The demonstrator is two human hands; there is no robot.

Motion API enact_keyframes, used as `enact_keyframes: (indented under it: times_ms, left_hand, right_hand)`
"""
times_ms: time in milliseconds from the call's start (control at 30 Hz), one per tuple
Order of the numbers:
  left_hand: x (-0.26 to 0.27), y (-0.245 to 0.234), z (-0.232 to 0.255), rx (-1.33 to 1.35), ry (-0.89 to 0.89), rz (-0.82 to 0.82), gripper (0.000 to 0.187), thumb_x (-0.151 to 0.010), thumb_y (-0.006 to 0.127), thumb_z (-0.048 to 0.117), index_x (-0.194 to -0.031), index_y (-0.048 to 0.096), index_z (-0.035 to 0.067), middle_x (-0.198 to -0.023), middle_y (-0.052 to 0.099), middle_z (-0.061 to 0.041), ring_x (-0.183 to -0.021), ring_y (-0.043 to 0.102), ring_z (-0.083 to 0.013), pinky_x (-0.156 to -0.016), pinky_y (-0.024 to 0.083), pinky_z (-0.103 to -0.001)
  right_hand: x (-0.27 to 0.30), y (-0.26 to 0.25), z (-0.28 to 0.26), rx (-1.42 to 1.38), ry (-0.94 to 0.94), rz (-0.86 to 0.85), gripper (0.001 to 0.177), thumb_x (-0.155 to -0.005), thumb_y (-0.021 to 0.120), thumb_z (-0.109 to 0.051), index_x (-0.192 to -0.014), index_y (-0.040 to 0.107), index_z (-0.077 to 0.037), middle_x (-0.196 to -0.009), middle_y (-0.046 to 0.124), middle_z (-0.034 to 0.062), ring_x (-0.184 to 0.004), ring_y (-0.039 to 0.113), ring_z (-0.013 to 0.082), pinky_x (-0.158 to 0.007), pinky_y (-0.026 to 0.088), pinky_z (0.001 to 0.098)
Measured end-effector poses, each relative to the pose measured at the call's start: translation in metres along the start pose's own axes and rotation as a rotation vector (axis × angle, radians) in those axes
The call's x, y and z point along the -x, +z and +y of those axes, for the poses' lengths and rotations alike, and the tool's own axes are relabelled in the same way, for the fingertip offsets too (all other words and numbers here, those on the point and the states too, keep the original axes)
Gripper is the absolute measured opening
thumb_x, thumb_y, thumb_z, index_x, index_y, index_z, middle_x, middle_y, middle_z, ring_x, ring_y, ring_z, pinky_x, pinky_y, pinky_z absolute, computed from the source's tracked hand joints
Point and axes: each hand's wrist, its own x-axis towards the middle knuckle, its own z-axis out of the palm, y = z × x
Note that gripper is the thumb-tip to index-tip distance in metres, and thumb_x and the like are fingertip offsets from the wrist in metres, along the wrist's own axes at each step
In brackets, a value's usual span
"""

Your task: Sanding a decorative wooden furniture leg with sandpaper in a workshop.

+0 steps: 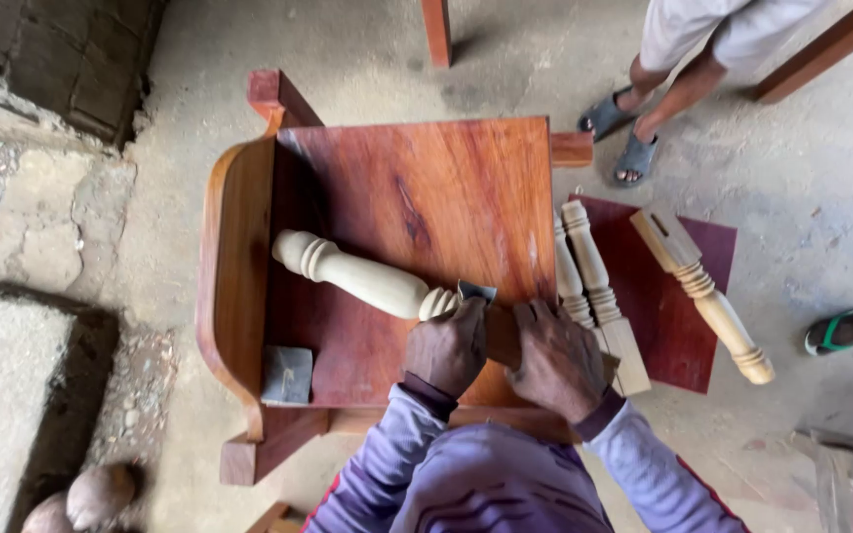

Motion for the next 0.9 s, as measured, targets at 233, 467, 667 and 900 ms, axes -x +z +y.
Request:
enact_keyframes:
  times_ms: [233,467,667,900]
  left_hand:
    - [0.023,-0.003,0.012,-0.038,-0.106,-0.132,0.025,-0.091,0.062,0.017,-0.113,0.07,0.011,-0.069,0.069,-0.014,-0.05,0.066,-0.0346,-0.044,0.05,-0.048]
    - [0.016,0.002,0.004,-0.038,-0.062,-0.145,0.022,-0.092,0.06,0.013,-0.113,0.065,0.009,-0.072,0.068,-0.013,-0.056,0.066,-0.0347,-0.049,0.051,-0.048]
    - [0.032,-0.008,0.014,-0.004,-0.075,-0.065,0.029,-0.086,0.061,0.011,-0.114,0.065,0.008,-0.074,0.068,-0.013,-0.062,0.068,-0.0335,-0.05,0.051,-0.048]
    - [0.008,-0.006,0.015,0.083,-0.022,0.062,0.026,-0.095,0.062,0.011,-0.121,0.064,0.008,-0.084,0.069,-0.013,-0.074,0.069,-0.0337,-0.062,0.055,-0.044]
  right_hand:
    - [0.005,-0.01,-0.001,-0.025,-0.037,-0.103,0.088,-0.057,0.087,-0.022,-0.134,0.048,-0.004,-0.12,0.06,0.0168,-0.104,0.06,0.0412,-0.079,0.052,0.0541]
    - [-0.002,-0.007,0.004,0.002,-0.021,-0.104,0.077,-0.057,0.086,-0.026,-0.124,0.053,-0.006,-0.12,0.059,0.0153,-0.107,0.061,0.0403,-0.081,0.052,0.0541]
    - [-0.017,-0.008,0.022,-0.059,-0.121,-0.082,0.066,-0.058,0.082,-0.029,-0.114,0.057,-0.004,-0.107,0.065,0.0188,-0.098,0.065,0.0403,-0.079,0.052,0.0515]
    - [-0.062,-0.033,0.04,-0.247,0.023,-0.534,0.08,-0.051,0.09,-0.043,-0.113,0.062,-0.002,-0.102,0.07,0.0198,-0.099,0.069,0.0356,-0.085,0.054,0.0449]
